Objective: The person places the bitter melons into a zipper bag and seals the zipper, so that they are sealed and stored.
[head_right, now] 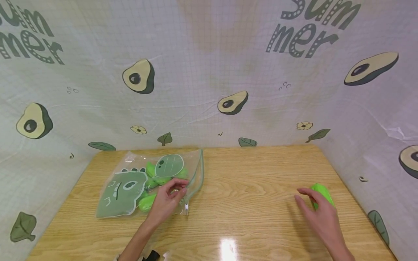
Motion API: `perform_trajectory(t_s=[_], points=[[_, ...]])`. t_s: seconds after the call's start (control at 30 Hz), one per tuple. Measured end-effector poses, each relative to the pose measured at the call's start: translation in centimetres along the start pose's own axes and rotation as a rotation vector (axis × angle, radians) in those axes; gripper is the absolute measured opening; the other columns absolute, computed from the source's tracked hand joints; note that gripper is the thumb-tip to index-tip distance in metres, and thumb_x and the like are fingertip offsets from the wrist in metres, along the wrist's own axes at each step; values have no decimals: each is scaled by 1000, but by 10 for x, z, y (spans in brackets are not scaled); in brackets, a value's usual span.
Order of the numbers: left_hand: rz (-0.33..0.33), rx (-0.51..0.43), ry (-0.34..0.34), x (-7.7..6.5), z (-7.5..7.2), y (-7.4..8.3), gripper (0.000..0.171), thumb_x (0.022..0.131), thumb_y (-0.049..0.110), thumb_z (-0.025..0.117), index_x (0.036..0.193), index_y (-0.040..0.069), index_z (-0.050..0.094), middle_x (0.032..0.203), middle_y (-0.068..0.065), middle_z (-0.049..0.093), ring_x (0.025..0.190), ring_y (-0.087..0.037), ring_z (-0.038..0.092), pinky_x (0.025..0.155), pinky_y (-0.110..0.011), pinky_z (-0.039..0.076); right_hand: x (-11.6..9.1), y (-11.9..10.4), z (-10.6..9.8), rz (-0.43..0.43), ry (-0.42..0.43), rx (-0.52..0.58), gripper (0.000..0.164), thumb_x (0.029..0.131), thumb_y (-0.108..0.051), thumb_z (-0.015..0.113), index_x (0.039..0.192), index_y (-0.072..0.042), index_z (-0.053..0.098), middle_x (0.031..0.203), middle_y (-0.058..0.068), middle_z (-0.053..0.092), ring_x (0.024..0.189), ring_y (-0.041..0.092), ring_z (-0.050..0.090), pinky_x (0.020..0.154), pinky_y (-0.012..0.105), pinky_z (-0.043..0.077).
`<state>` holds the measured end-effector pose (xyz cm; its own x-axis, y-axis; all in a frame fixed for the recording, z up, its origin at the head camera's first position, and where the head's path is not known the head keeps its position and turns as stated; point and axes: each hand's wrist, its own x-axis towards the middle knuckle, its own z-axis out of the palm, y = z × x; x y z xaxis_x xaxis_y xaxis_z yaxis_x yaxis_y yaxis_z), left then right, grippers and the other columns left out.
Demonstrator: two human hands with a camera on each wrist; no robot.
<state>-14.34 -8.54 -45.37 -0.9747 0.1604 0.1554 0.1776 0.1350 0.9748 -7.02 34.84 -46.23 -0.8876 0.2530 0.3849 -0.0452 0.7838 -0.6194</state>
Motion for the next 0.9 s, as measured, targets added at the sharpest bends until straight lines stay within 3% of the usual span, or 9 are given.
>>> perform_trajectory(t_s=[0.13,0.2,0.27,0.4,0.6,0.7,0.8,0.83,0.9], points=[[2,0,1,1,0,0,17,96,-5,66,111,3,71,112,-10,69,98,-24,62,81,-23,54,-2,5,-4,18,10,-40,27,93,-22,79,114,-7,74,113,-22,62,97,-33,33,79,-3,25],[4,2,2,1,0,0,18,96,-5,66,111,3,71,112,-10,69,98,-24,62,81,-23,54,-2,8,-5,11,21,-48,27,92,-20,79,115,-5,74,115,-3,66,98,-33,32,79,-4,25],[7,6,4,1,0,0,18,96,-5,66,111,3,71,112,-10,69,98,-24,63,81,-23,54,-3,10,-7,14,20,-48,28,92,-18,79,115,-3,73,118,8,66,98,-32,31,79,-4,26],[6,9,6,0,0,0,18,96,-5,66,110,4,71,111,-10,69,97,-24,63,81,-24,54,-5,14,-14,55,-2,-86,32,93,-21,78,118,-2,72,123,28,62,95,-31,28,71,6,32],[5,5,4,0,0,0,18,96,-5,66,111,4,71,111,-9,69,97,-24,63,82,-24,54,-8,22,-21,95,-16,-124,36,93,-24,78,121,-3,70,129,30,59,96,-27,27,76,16,31],[5,6,2,0,0,0,18,96,-5,66,111,5,71,111,-9,69,98,-24,63,82,-24,54,-10,26,-21,82,5,-138,36,93,-20,78,122,-1,68,129,31,59,101,-3,48,81,16,29],[5,7,2,0,0,0,18,96,-5,66,111,5,71,111,-9,69,98,-24,63,82,-24,54,-14,31,-22,64,24,-150,37,92,-16,77,123,2,66,128,33,57,110,31,50,86,14,27],[6,7,1,1,0,0,18,96,-5,66,111,5,71,111,-9,69,98,-24,63,82,-24,54,-15,33,-22,58,28,-152,38,93,-15,77,124,2,65,128,33,57,116,33,48,89,13,27],[8,7,2,1,-1,0,18,96,-5,67,110,5,71,111,-9,69,97,-24,63,82,-24,55,-17,37,-23,37,41,-151,38,92,-12,76,125,4,64,127,33,57,119,8,49,94,9,24]])
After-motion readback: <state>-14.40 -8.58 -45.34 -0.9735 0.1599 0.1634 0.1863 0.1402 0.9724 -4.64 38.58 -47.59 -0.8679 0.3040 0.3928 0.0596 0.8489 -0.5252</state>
